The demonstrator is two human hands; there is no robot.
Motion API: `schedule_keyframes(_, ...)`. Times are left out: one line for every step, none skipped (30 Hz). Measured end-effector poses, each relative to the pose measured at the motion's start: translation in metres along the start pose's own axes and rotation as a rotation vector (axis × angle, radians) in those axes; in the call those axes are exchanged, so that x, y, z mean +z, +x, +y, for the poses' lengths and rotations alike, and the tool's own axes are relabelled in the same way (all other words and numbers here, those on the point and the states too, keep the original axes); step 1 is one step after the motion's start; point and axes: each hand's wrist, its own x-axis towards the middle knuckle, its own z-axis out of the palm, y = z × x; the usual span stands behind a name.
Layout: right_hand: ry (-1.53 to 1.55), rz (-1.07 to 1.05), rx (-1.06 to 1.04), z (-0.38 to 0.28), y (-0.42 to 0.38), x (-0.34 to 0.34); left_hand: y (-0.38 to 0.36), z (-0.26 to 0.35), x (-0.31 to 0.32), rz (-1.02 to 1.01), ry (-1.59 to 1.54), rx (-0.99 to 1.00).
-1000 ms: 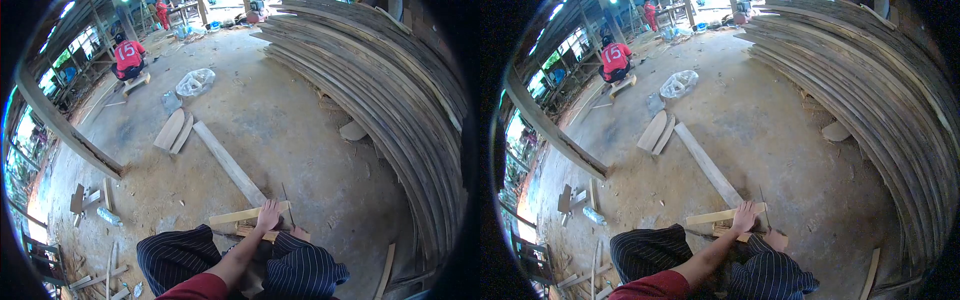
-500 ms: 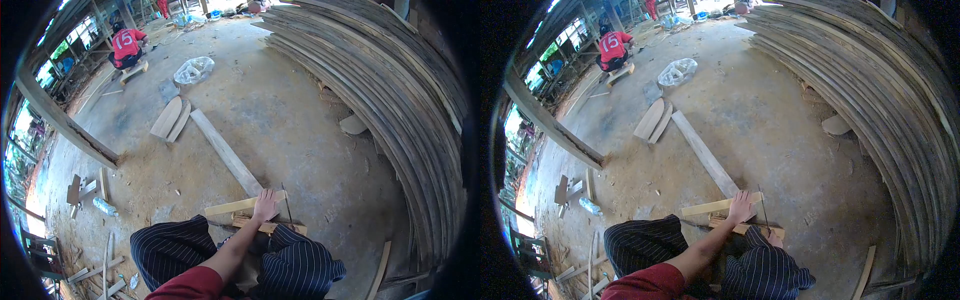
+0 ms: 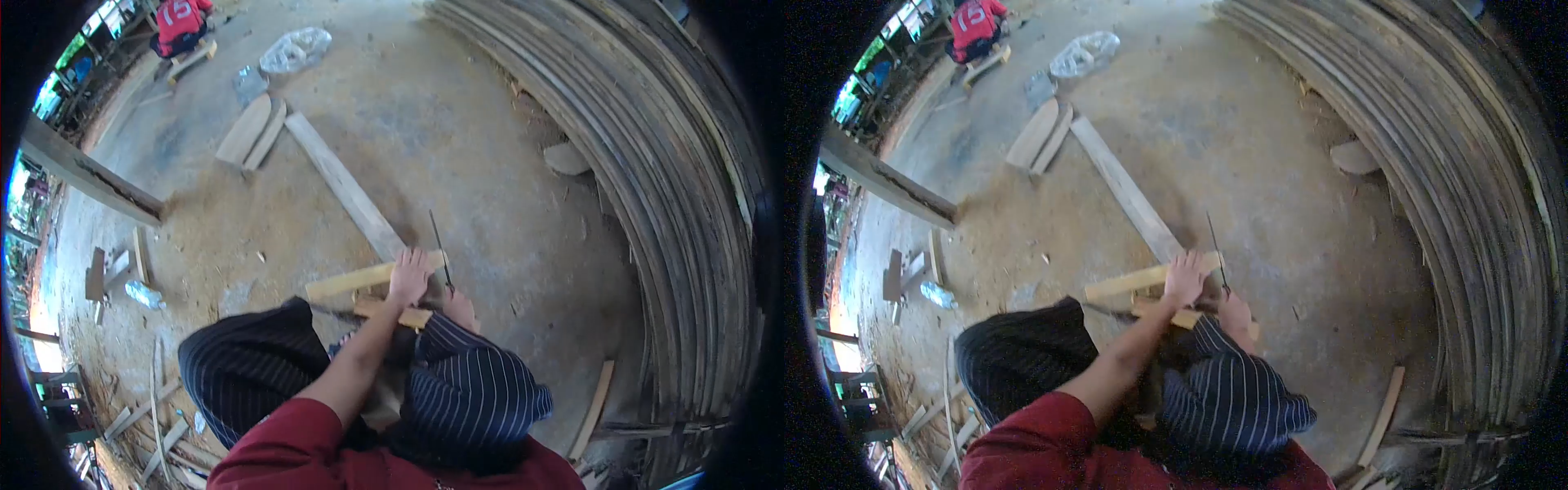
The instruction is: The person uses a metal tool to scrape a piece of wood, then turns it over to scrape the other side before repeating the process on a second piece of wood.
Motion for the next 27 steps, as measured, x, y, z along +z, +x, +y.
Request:
schedule_keyframes(-0.012,0.009,0.012,0.015,-0.002,0.015,0.002,-0.001,0.002,0.028,0.04,-0.009)
schedule_keyframes(-0.009,0.011,0.031,0.023,-0.016,0.014,0.001,-0.001,0.005,0.049,0.079,-0.017)
schedule_keyframes(-0.007,0.011,0.055,0.029,-0.034,0.01,0.0,0.0,0.009,0.065,0.035,-0.037)
schedule_keyframes(-0.003,0.022,0.072,0.033,-0.042,0.007,0.002,0.0,0.011,0.092,-0.005,-0.055)
schedule_keyframes(0.005,0.026,0.016,0.038,-0.044,0.006,0.003,0.0,0.006,0.059,-0.022,-0.038)
schedule_keyframes(0.016,0.033,-0.042,0.043,-0.044,0.007,0.004,0.0,0.0,0.028,-0.037,-0.018)
schedule_keyframes(0.031,0.041,-0.099,0.048,-0.043,0.008,0.005,-0.002,0.0,0.03,-0.047,0.003)
schedule_keyframes(0.048,0.047,-0.152,0.053,-0.044,0.01,0.004,-0.004,0.0,0.027,-0.058,0.024)
schedule_keyframes(0.067,0.056,-0.207,0.055,-0.043,0.012,0.0,-0.004,0.002,0.028,-0.067,0.049)
schedule_keyframes(0.051,0.058,-0.174,0.047,-0.033,0.013,-0.001,-0.003,0.001,0.024,-0.066,0.059)
schedule_keyframes(0.035,0.059,-0.142,0.04,-0.023,0.014,-0.001,-0.003,0.0,0.023,-0.063,0.067)
schedule_keyframes(-0.016,0.047,-0.02,0.015,-0.009,0.013,-0.001,-0.003,-0.001,0.026,-0.056,0.073)
schedule_keyframes(-0.066,0.036,0.099,-0.002,-0.003,0.009,-0.001,-0.002,0.003,0.063,-0.055,0.051)
schedule_keyframes(-0.047,0.034,0.099,-0.009,-0.006,0.002,-0.001,-0.001,0.003,0.064,-0.051,0.042)
schedule_keyframes(-0.029,0.033,0.098,-0.015,-0.01,-0.005,-0.001,0.0,0.002,0.067,-0.046,0.032)
schedule_keyframes(-0.012,0.033,0.096,-0.019,-0.012,-0.01,0.001,0.0,0.002,0.072,-0.041,0.022)
schedule_keyframes(-0.007,-0.01,0.116,-0.018,-0.018,-0.015,0.001,-0.002,0.002,0.089,-0.041,0.069)
schedule_keyframes(0.0,-0.035,0.119,-0.013,-0.025,-0.017,0.0,-0.004,0.004,0.102,-0.041,0.117)
schedule_keyframes(-0.007,-0.052,0.126,-0.007,-0.032,-0.018,-0.002,-0.007,0.004,0.113,-0.041,0.167)
schedule_keyframes(-0.018,-0.064,0.126,-0.001,-0.037,-0.02,-0.002,-0.007,0.005,0.109,-0.036,0.132)
schedule_keyframes(-0.028,-0.07,0.122,0.003,-0.039,-0.02,0.0,-0.005,0.006,0.101,-0.031,0.098)
schedule_keyframes(-0.032,-0.068,0.114,0.004,-0.039,-0.019,0.0,-0.005,0.005,0.091,-0.025,0.071)
schedule_keyframes(-0.039,-0.065,0.104,0.005,-0.036,-0.019,0.0,-0.006,0.004,0.092,-0.024,0.07)
schedule_keyframes(-0.048,-0.062,0.094,0.004,-0.033,-0.019,0.001,-0.006,0.005,0.095,-0.027,0.071)
schedule_keyframes(-0.053,-0.06,0.087,0.002,-0.03,-0.018,0.001,-0.004,0.006,0.097,-0.033,0.073)
schedule_keyframes(-0.054,-0.057,0.084,0.001,-0.026,-0.018,0.0,-0.003,0.006,0.096,-0.03,0.084)
schedule_keyframes(-0.054,-0.058,0.078,-0.002,-0.022,-0.017,-0.001,-0.004,0.005,0.097,-0.025,0.093)
